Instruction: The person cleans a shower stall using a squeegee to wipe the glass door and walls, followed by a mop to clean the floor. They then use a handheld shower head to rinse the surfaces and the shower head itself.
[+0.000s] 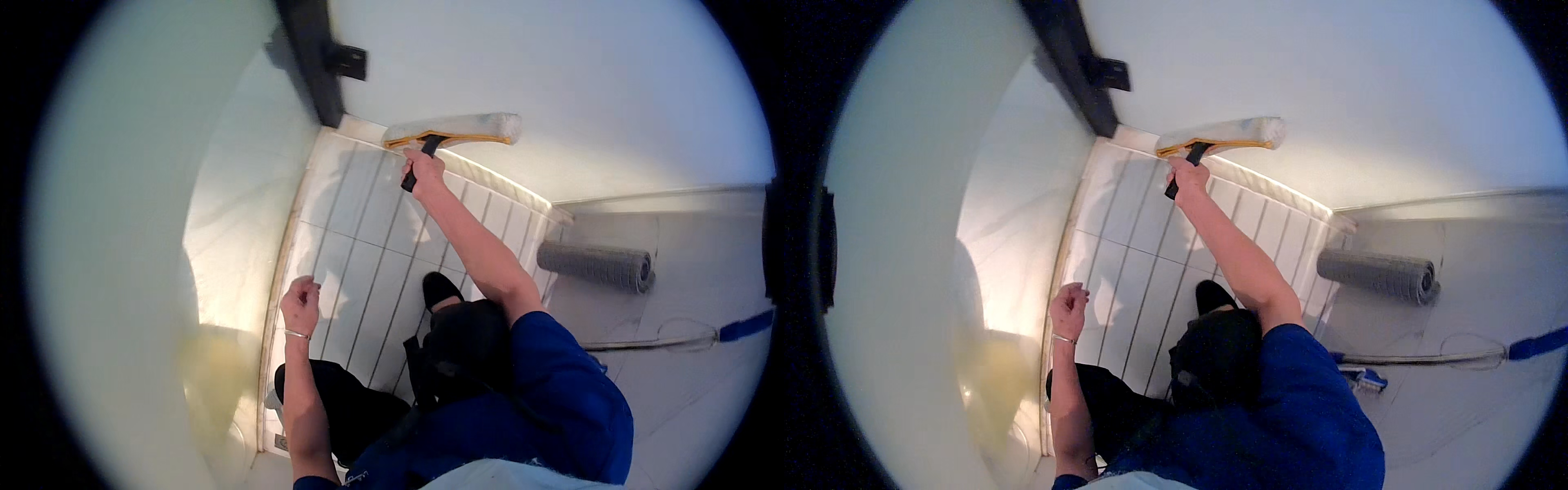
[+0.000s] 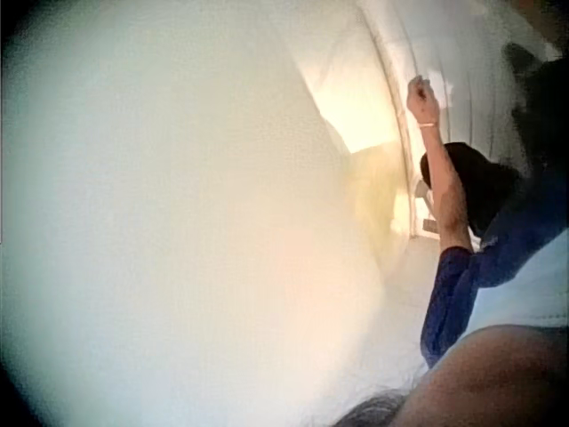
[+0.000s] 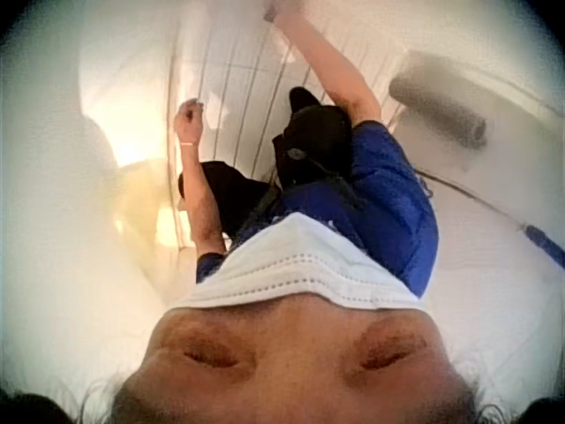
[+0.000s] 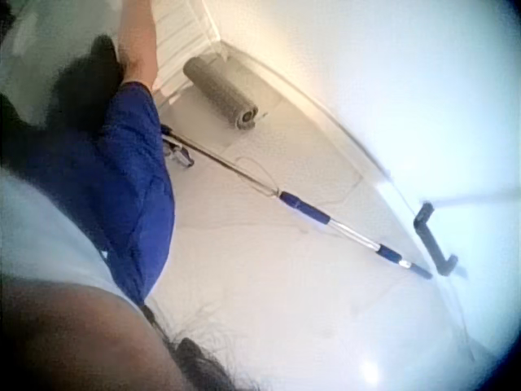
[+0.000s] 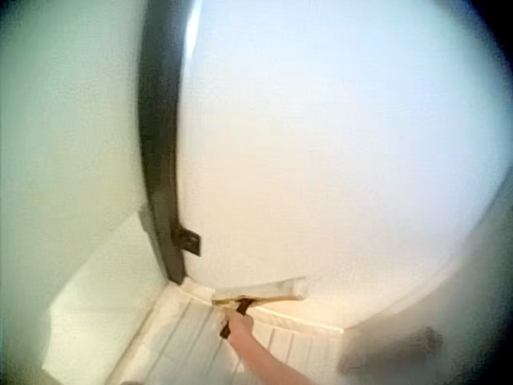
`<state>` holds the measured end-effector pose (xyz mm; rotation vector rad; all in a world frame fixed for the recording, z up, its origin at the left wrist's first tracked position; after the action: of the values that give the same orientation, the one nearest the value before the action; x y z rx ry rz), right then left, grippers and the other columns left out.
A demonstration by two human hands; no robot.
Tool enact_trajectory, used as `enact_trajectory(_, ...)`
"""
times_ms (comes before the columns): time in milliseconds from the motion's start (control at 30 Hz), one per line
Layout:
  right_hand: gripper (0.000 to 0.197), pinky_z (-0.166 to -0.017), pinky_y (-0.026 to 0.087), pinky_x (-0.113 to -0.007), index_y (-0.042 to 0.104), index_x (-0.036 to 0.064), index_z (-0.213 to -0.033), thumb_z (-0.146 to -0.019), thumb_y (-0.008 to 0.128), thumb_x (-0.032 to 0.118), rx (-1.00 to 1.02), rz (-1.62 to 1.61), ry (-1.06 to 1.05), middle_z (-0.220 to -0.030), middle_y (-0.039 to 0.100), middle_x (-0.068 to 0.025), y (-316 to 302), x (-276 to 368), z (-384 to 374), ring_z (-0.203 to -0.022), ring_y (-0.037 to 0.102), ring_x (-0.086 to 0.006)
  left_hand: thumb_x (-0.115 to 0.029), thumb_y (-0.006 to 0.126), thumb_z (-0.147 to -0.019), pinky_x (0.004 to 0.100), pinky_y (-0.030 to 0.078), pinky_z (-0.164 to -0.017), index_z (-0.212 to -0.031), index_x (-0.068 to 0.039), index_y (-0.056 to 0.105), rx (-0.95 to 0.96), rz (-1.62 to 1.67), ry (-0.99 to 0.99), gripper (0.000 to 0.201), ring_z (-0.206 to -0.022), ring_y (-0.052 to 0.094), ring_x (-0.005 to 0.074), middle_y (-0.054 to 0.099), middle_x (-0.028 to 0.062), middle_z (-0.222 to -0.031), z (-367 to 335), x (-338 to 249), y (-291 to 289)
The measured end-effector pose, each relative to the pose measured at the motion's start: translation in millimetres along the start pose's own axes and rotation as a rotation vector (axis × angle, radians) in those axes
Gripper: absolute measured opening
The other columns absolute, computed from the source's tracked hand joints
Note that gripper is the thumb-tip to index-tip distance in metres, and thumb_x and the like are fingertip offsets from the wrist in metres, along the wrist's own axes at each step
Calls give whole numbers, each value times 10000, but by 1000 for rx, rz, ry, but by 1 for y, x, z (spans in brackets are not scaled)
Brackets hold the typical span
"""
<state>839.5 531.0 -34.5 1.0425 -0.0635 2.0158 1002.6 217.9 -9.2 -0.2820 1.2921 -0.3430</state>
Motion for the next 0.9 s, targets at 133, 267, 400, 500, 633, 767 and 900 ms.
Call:
enact_trajectory(133, 179, -382, 375, -286, 446, 53, -610, -701, 600, 63, 29, 57, -43, -522, 448, -50, 60, -24, -4, -420, 450, -156, -60, 559, -770, 225, 449, -553, -922, 9, 575, 2, -45, -103, 167, -581, 553, 103, 617, 84, -700, 28, 7, -18)
enact_trajectory(267, 161, -392, 362, -274, 476, 32, -617, -670, 624, 66, 221, 79, -265, -514, 466, -57, 102, -27, 3, -414, 451, -152, -43, 556, -782, 217, 444, -577, -962, 12, 550, 66, -121, -70, 188, -625, 551, 100, 598, 64, -717, 44, -4, -23)
enact_trajectory(400, 152, -389, 361, -264, 478, 51, -678, -695, 629, 62, 163, 134, -204, -546, 460, -28, 103, -22, 11, -418, 437, -124, -101, 582, -763, 239, 437, -538, -939, -9, 572, 90, -198, -58, 199, -580, 545, 105, 588, 71, -654, 48, -13, -29)
enact_trajectory(500, 172, -386, 371, -268, 451, 72, -683, -721, 619, 75, 284, -38, -106, -561, 436, -20, 86, -10, 24, -425, 428, -122, -109, 580, -762, 246, 440, -536, -935, -11, 571, 73, -248, -57, 200, -572, 548, 119, 594, 82, -655, 50, -13, -36)
enact_trajectory(633, 193, -428, 371, -270, 425, 92, -659, -754, 593, 94, 462, -248, 14, -553, 409, -4, 71, 11, 41, -446, 420, -110, -102, 582, -757, 253, 444, -538, -926, -6, 571, 95, -250, -24, 195, -569, 556, 134, 601, 93, -661, 51, -8, -37)
enact_trajectory(767, 235, -468, 364, -260, 409, 113, -613, -773, 580, 128, 609, -522, 159, -529, 394, 27, 69, 17, 50, -441, 399, -94, -95, 582, -755, 259, 446, -536, -915, -4, 569, 121, -203, -17, 185, -574, 567, 141, 605, 98, -663, 47, -3, -33)
enact_trajectory(900, 242, -456, 358, -254, 407, 121, -593, -771, 571, 117, 607, -628, 278, -508, 387, 38, 64, 1, 41, -436, 395, -86, -92, 581, -756, 258, 443, -530, -915, -2, 566, 156, -257, 2, 184, -569, 564, 141, 600, 98, -653, 44, 0, -31)
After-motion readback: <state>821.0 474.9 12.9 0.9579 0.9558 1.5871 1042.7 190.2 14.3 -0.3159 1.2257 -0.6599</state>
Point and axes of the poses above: each hand's wrist, its own z-axis away from the middle knuckle, its own y-axis out of the palm, x = y × z, the point moved 3 cm from there along -z, towards the middle knuckle
